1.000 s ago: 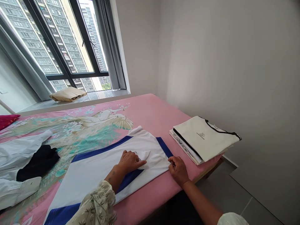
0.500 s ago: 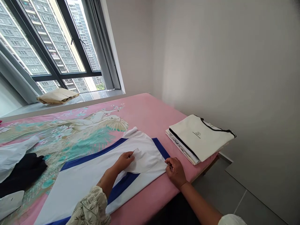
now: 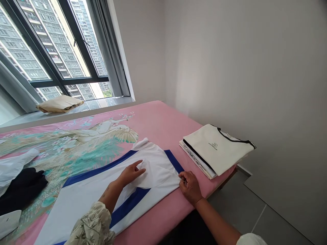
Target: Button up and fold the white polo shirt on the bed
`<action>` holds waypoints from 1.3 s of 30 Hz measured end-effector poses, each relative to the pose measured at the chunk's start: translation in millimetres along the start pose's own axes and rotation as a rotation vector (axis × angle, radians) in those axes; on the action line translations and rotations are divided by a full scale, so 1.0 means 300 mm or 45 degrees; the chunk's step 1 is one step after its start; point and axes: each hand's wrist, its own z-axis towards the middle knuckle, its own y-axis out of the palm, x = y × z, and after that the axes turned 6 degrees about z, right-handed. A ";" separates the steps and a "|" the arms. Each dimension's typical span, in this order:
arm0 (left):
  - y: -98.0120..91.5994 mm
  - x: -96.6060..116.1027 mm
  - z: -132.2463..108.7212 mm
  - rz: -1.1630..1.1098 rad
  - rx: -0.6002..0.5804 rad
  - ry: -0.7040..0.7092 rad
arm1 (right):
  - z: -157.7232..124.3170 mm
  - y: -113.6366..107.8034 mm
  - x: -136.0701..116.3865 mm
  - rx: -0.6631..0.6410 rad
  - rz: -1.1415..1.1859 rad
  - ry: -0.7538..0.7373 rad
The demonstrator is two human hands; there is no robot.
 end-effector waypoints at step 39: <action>0.083 0.052 0.147 0.183 0.341 -0.030 | 0.005 -0.015 -0.012 0.048 0.094 0.037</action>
